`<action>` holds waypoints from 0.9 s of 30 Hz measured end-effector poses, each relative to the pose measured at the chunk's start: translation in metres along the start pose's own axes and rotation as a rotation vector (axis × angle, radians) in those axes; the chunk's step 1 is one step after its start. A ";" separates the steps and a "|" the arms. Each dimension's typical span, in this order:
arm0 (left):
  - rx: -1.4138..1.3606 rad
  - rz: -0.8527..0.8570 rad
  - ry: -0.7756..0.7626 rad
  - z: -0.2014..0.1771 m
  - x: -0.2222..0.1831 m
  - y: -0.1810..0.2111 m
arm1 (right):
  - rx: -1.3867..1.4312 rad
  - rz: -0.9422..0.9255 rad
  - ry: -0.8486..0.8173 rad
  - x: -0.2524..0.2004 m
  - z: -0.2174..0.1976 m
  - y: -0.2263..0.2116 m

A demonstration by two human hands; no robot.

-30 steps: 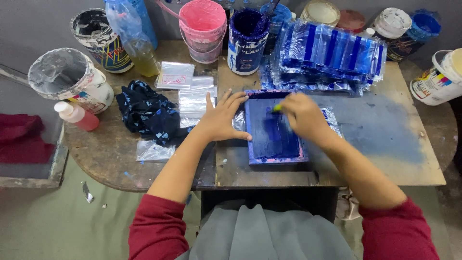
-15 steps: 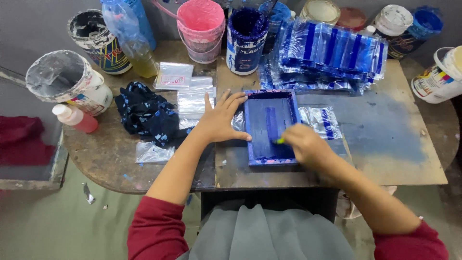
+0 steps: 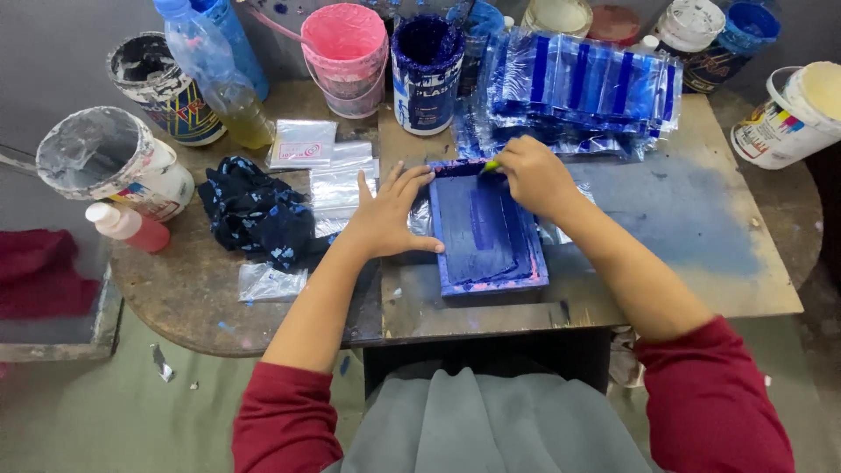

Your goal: Applying blue ink to a screen printing frame using a sponge on a workbench

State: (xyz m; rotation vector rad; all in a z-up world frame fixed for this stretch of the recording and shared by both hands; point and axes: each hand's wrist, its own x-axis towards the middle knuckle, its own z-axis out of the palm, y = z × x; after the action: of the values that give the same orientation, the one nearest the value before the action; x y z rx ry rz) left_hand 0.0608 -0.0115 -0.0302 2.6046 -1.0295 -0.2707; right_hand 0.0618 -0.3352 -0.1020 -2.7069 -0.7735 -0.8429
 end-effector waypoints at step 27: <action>0.046 0.036 0.061 -0.019 -0.016 0.008 | 0.313 0.294 -0.118 -0.047 -0.064 -0.071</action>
State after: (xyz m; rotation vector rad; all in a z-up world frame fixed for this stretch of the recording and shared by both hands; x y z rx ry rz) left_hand 0.0503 -0.0014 -0.0088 2.6145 -1.0727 -0.1604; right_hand -0.0397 -0.3164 -0.0739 -2.5175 -0.4641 -0.4573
